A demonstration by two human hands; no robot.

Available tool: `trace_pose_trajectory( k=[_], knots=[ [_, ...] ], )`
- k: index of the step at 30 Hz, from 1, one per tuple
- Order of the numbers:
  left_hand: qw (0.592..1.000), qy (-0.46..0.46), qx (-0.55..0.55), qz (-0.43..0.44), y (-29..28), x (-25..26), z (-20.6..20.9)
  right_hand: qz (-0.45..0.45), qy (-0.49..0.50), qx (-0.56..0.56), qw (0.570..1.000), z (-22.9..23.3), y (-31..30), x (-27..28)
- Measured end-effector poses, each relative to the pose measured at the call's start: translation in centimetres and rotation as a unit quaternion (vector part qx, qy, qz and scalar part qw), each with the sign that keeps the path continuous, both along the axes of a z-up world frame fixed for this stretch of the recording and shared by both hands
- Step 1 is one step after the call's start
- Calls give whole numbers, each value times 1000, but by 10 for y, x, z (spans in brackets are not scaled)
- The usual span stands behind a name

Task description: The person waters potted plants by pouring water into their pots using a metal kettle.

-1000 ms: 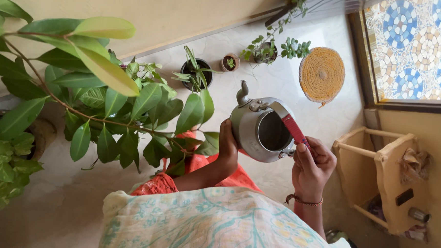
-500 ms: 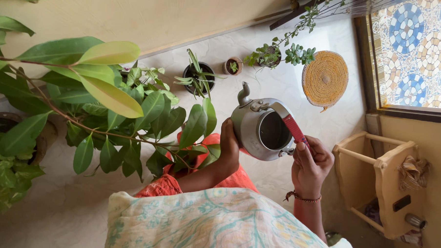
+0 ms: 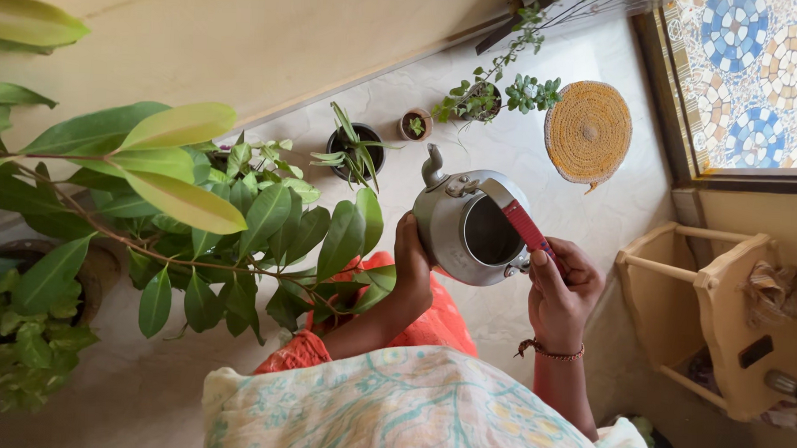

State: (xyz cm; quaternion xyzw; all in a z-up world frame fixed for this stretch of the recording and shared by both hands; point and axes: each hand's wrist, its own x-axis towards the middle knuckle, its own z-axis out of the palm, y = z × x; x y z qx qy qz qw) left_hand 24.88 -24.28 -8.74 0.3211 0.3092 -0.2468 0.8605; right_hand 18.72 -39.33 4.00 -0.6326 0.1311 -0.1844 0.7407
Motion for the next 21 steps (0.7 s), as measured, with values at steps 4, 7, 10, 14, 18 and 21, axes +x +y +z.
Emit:
trace_pose_trajectory(
  k=[4, 7, 10, 14, 18, 21],
  knots=[
    [1000, -8, 1, -3, -9, -2, 14, -8, -15, 19, 1000, 2, -17, -10],
    [999, -25, 21, -23, -26, -8, 21, -15, -16, 30, 999, 4, -39, -18],
    [998, -32, 41, -37, -55, -13, 24, -3, -32, 48, 998, 7, -68, -25],
    [994, -28, 78, -71, -105, -18, 24, -21, -18, 30, 999, 11, -113, -33],
    [994, -29, 77, -66, -158, -24, 18, -25, -3, 2, 1000, 12, -161, -39],
    [997, -14, 47, -67, -196, -26, 8, -18, 2, -10, 1000, 12, -196, -39]
  ],
)
